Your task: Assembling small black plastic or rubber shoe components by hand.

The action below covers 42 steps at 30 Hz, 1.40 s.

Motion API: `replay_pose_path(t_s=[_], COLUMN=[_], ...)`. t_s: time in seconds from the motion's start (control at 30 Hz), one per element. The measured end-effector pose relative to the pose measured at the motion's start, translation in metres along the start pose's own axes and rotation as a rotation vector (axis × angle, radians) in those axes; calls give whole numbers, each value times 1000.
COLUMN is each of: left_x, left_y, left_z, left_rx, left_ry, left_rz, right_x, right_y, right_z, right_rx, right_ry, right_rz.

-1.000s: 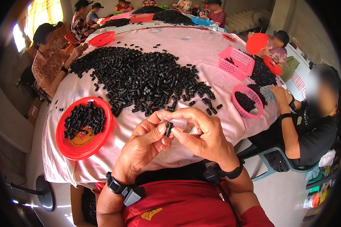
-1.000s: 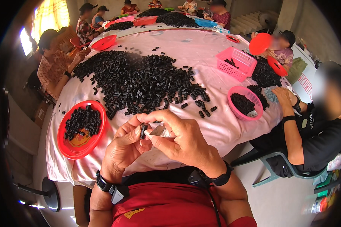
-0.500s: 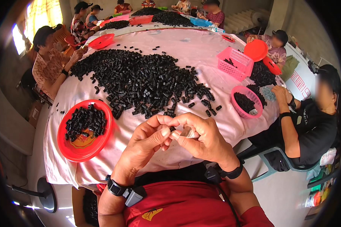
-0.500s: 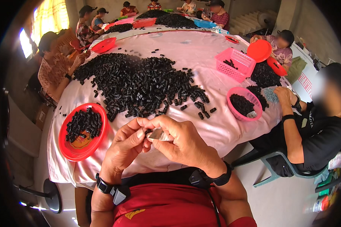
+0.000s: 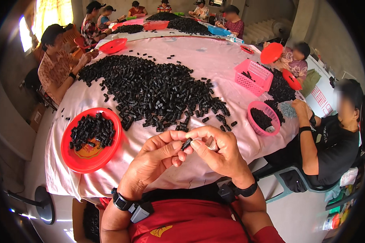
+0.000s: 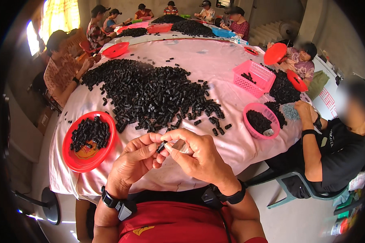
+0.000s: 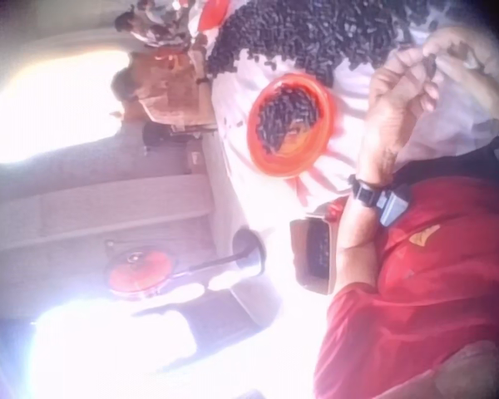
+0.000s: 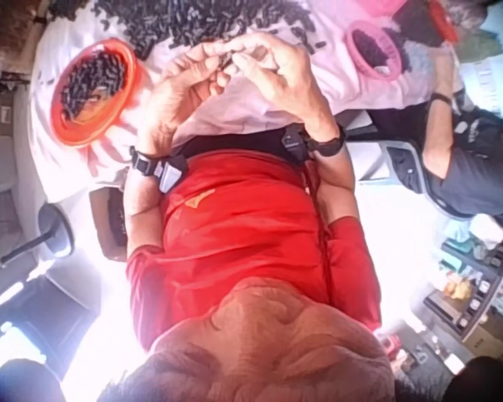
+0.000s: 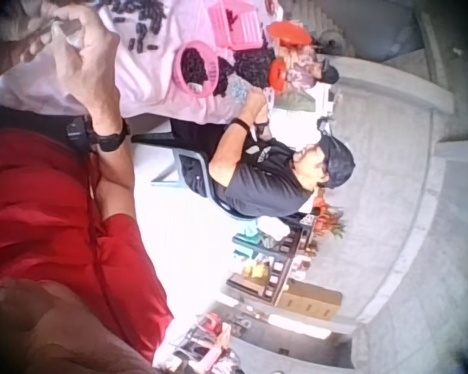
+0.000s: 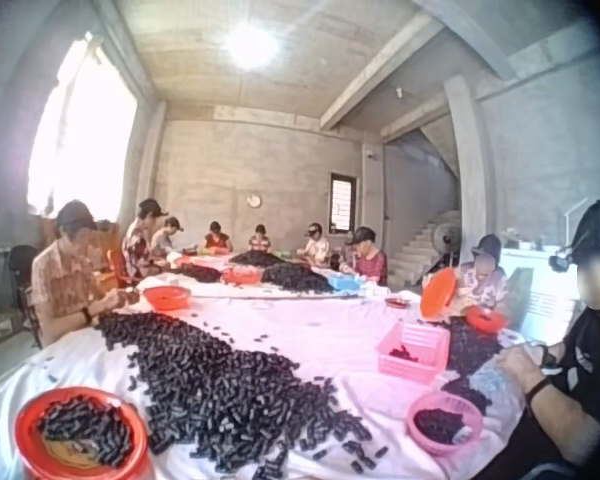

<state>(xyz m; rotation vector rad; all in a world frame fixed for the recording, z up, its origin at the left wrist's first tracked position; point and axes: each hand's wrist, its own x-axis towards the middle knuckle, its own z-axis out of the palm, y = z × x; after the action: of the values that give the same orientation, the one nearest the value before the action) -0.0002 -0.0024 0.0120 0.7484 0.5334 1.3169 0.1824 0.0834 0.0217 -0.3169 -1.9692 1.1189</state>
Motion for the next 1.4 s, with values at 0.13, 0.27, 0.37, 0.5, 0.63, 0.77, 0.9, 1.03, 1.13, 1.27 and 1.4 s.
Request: replay_pose_path(t_s=[0.13,0.27,0.37,0.5,0.63,0.77,0.9,1.03,1.13,1.27,1.4], left_x=[0,0,1,0,0,-1,0,1,0,-1,-1], left_y=[-1,-4,-7,-6,-6,-9,-9,-9,-10,-14,-15], left_z=[-1,0,0,-2,6,6,3,3,3,6,11], left_rx=[38,-18,-39,-109,-83,-76,-96,-107,-132,-116,-104], left_ry=[10,37,71,-11,33,117,70,97,89,76,80], left_rz=[-30,-62,-44,-31,-9,-4,-11,-26,-21,-2,14], right_x=[4,2,5,4,4,4,5,7,6,5,3], right_y=[-13,-3,-18,-11,-2,5,9,12,8,7,5], right_z=[-6,-7,-6,-8,-4,1,3,1,1,3,2], right_rx=[1,-47,-142,-311,-434,-502,-570,-610,-604,-588,-589], right_ry=[-94,-85,19,51,-19,-14,19,18,29,43,40], right_rz=[31,26,67,-35,-128,-148,-182,-207,-190,-190,-183])
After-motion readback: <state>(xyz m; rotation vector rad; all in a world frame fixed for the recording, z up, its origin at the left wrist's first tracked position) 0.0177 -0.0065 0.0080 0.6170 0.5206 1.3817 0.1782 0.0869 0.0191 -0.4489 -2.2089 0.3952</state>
